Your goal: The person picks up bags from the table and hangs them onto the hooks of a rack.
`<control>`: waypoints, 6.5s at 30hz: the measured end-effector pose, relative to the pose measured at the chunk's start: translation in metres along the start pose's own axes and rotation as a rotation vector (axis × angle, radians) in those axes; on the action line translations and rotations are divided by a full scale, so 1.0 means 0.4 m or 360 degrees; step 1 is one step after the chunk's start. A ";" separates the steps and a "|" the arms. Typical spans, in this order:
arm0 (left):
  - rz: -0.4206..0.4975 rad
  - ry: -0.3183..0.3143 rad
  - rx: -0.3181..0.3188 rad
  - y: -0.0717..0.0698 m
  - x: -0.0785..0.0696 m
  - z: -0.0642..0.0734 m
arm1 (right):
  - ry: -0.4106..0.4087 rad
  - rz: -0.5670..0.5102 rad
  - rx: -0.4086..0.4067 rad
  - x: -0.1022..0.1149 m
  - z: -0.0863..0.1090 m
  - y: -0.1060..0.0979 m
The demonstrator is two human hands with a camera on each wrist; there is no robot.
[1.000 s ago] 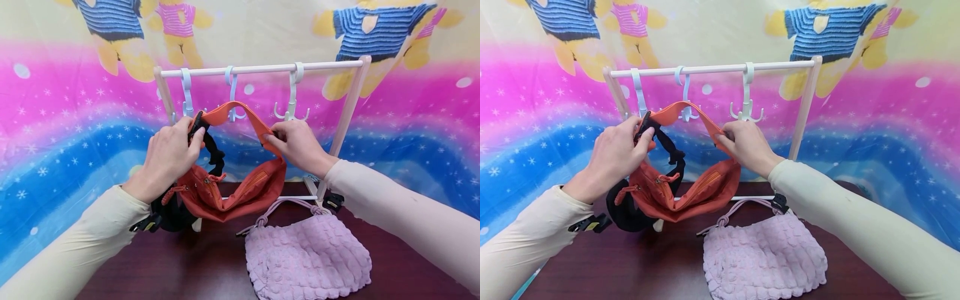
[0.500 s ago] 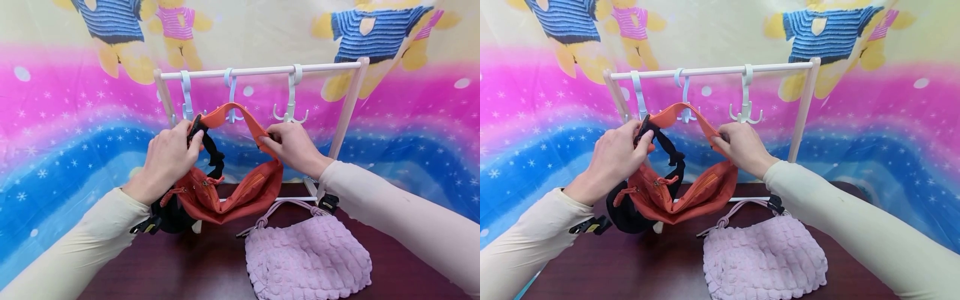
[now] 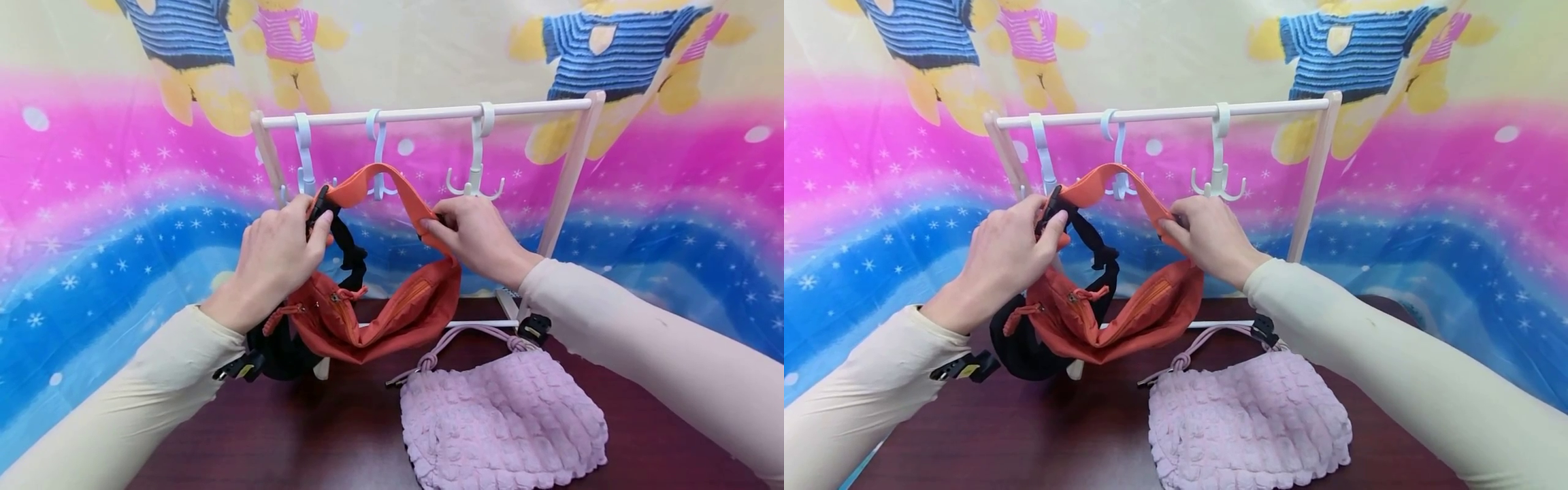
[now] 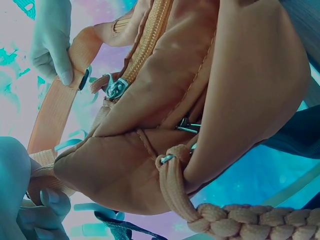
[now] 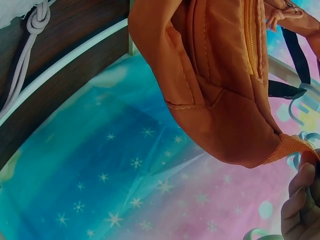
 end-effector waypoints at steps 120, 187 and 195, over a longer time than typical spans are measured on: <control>-0.0111 0.0006 0.0153 0.103 0.017 0.013 | 0.0085 0.0001 0.0156 -0.031 0.012 0.082; -0.0142 0.0040 0.0163 0.129 0.006 0.013 | 0.0137 -0.0041 0.0191 -0.036 0.007 0.117; -0.0129 0.0052 0.0175 0.137 0.004 0.013 | 0.0136 -0.0033 0.0191 -0.038 0.010 0.115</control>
Point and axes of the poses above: each hand's wrist, its own z-axis away from the middle knuckle, its own y-axis out of the palm, x = y × z, the point moved 9 cm from there along -z, towards the middle knuckle, and after that the axes turned 5 degrees about x, right-handed, at the moved point
